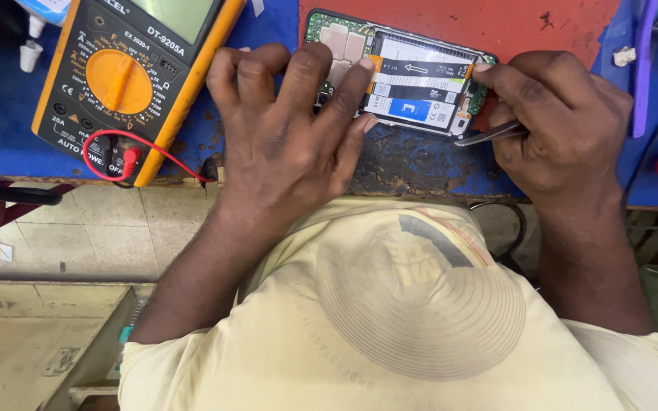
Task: The person uses a metal spudger to carefully pry and lift a ribbon cable connector on a smartphone's motherboard. They then align the phone's back cover over the chassis and press it down to close the device.
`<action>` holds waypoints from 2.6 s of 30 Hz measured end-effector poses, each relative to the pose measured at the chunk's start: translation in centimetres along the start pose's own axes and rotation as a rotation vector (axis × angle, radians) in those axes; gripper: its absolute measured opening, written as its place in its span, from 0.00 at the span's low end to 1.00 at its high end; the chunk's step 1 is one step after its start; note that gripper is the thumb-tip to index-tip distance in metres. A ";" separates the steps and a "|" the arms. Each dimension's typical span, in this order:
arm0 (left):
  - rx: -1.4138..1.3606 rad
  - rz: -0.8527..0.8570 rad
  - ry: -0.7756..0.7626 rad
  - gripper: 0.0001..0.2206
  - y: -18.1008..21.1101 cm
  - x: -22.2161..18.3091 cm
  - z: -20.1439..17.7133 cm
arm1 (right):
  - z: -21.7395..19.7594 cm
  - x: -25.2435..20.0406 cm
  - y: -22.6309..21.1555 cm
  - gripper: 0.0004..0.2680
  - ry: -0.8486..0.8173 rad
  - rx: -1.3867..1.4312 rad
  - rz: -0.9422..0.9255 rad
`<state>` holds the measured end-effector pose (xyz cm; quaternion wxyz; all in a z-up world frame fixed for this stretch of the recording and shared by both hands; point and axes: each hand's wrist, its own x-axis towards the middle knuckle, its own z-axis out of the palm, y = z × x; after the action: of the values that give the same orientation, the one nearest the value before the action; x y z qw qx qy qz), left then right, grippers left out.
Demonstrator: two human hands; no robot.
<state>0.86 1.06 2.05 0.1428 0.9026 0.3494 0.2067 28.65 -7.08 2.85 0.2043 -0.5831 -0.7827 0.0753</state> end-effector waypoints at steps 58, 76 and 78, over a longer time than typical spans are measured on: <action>-0.066 0.039 0.000 0.20 -0.5 -0.7 0.9 | -1.5 6.2 -2.4 0.12 -0.208 -0.237 -0.214; -0.059 0.041 0.013 0.19 -0.2 -0.7 1.0 | 1.1 5.3 0.9 0.06 -0.135 -0.058 -0.061; -0.083 0.039 0.015 0.19 -0.3 -0.7 0.9 | 0.7 3.8 3.7 0.06 -0.173 -0.089 0.076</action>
<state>0.60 0.69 0.90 0.1733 0.9010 0.3238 0.2307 30.70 -2.28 1.80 0.1069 -0.6123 -0.7772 0.0982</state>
